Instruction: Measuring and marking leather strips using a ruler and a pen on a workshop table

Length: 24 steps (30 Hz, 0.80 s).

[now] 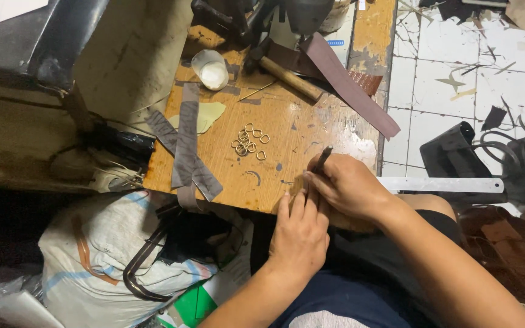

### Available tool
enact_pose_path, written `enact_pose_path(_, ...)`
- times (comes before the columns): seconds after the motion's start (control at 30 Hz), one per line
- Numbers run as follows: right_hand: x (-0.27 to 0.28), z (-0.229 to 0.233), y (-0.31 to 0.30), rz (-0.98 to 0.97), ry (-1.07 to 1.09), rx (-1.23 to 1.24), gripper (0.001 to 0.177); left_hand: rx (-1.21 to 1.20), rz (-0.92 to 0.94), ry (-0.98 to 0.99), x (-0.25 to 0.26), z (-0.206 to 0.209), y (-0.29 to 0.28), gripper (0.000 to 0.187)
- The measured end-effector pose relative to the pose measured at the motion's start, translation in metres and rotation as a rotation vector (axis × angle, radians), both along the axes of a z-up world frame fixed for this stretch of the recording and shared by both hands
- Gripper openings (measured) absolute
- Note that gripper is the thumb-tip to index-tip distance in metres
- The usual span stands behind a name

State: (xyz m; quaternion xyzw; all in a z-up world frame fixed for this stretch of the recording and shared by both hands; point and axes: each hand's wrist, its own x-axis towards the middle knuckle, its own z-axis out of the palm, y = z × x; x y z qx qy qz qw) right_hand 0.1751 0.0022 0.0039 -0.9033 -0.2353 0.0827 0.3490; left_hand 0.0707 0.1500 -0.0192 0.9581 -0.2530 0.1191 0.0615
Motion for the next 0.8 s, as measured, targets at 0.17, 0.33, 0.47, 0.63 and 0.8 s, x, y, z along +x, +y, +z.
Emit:
enact_pose_path(0.17,-0.003,0.000,0.000,-0.069,-0.006,0.041,0.019,0.006,-0.002,0.015,0.001,0.002,0.001,0.043)
enact_pose_path(0.33,-0.011,0.019,-0.038,-0.170,-0.145,0.194,0.023,0.026,0.032,-0.013,-0.001,-0.005,0.002,0.073)
enact_pose_path(0.47,-0.029,0.015,-0.109,-0.321,-0.214,-0.115,0.037,0.011,0.033,-0.031,-0.003,-0.003,0.002,0.077)
enact_pose_path(0.63,-0.050,-0.016,-0.174,-0.578,-0.046,-0.689,0.058,0.000,0.014,-0.041,0.002,-0.004,0.004,0.076)
enact_pose_path(0.8,-0.061,-0.018,-0.178,-0.587,-0.012,-0.708,0.060,-0.122,-0.010,-0.070,0.003,0.002,0.009,0.063)
